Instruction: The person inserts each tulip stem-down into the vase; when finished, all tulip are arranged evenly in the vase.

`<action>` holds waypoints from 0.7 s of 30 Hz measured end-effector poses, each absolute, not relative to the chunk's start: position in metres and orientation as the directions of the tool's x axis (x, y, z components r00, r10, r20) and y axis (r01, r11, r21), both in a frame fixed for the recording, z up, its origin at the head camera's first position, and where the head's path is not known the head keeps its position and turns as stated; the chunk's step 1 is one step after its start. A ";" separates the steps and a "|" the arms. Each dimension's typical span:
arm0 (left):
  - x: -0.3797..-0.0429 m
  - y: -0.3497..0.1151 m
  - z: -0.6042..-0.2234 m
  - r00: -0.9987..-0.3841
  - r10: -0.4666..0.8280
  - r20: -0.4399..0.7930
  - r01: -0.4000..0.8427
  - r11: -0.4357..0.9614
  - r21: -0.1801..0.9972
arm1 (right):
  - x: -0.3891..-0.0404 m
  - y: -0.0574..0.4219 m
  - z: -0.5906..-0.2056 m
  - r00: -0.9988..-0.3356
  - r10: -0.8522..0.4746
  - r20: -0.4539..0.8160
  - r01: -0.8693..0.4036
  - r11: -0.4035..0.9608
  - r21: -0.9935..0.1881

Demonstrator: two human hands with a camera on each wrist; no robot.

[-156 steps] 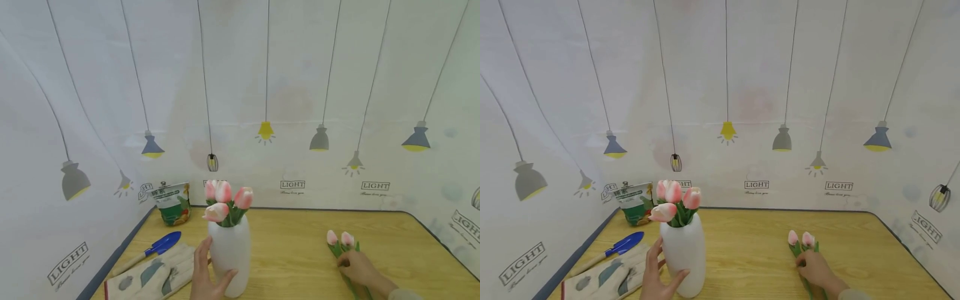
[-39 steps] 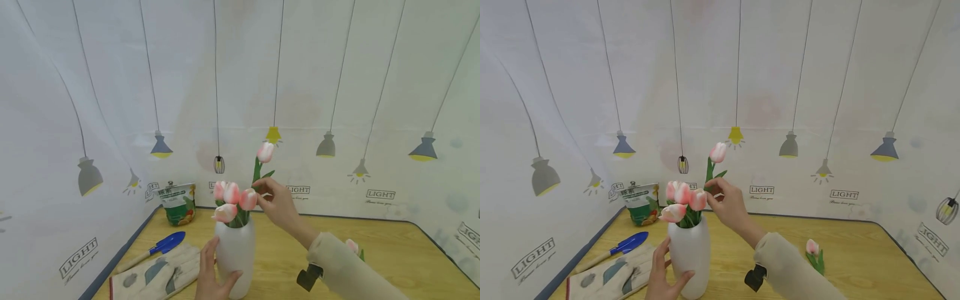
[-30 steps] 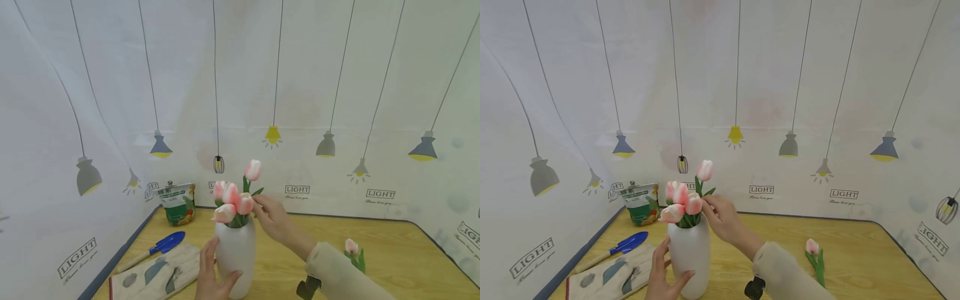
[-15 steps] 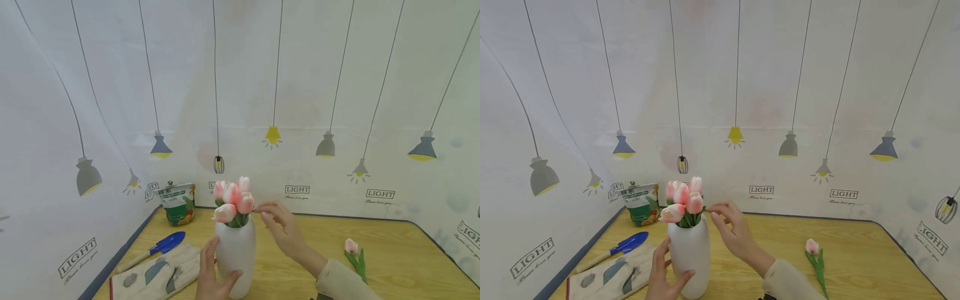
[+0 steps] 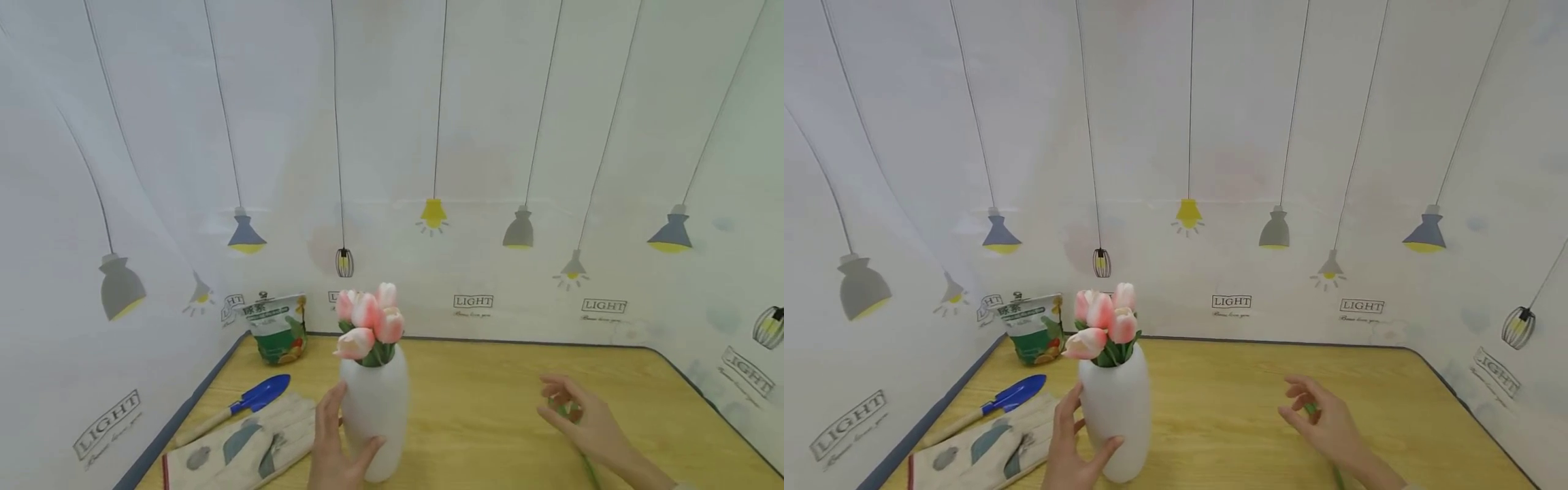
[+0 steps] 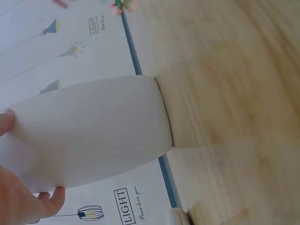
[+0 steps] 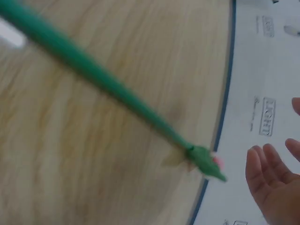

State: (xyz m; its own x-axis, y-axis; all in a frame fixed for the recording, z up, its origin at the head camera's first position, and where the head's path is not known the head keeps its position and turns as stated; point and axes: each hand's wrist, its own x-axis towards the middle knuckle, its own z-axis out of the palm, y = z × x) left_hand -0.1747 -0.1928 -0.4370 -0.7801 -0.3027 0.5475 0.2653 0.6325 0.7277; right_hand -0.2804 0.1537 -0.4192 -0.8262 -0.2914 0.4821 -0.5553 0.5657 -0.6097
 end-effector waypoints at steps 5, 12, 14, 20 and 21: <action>-0.171 -0.198 -0.435 -0.787 -0.323 0.525 0.230 0.636 0.737 | -0.298 0.198 -0.452 -0.947 -0.254 0.198 -0.322 0.734 -0.598; -0.171 -0.200 -0.433 -0.761 -0.314 0.567 0.269 0.642 0.717 | -0.324 0.208 -0.478 -0.946 -0.313 0.090 -0.299 0.723 -0.623; -0.171 -0.199 -0.433 -0.768 -0.301 0.565 0.274 0.643 0.715 | -0.326 0.207 -0.480 -0.939 -0.337 0.069 -0.302 0.713 -0.633; -0.173 -0.195 -0.435 -0.778 -0.289 0.558 0.283 0.631 0.722 | -0.324 0.202 -0.478 -0.901 -0.432 0.027 -0.345 0.680 -0.647; -0.174 -0.194 -0.435 -0.775 -0.287 0.563 0.290 0.630 0.720 | -0.324 0.200 -0.476 -0.897 -0.441 0.026 -0.349 0.671 -0.655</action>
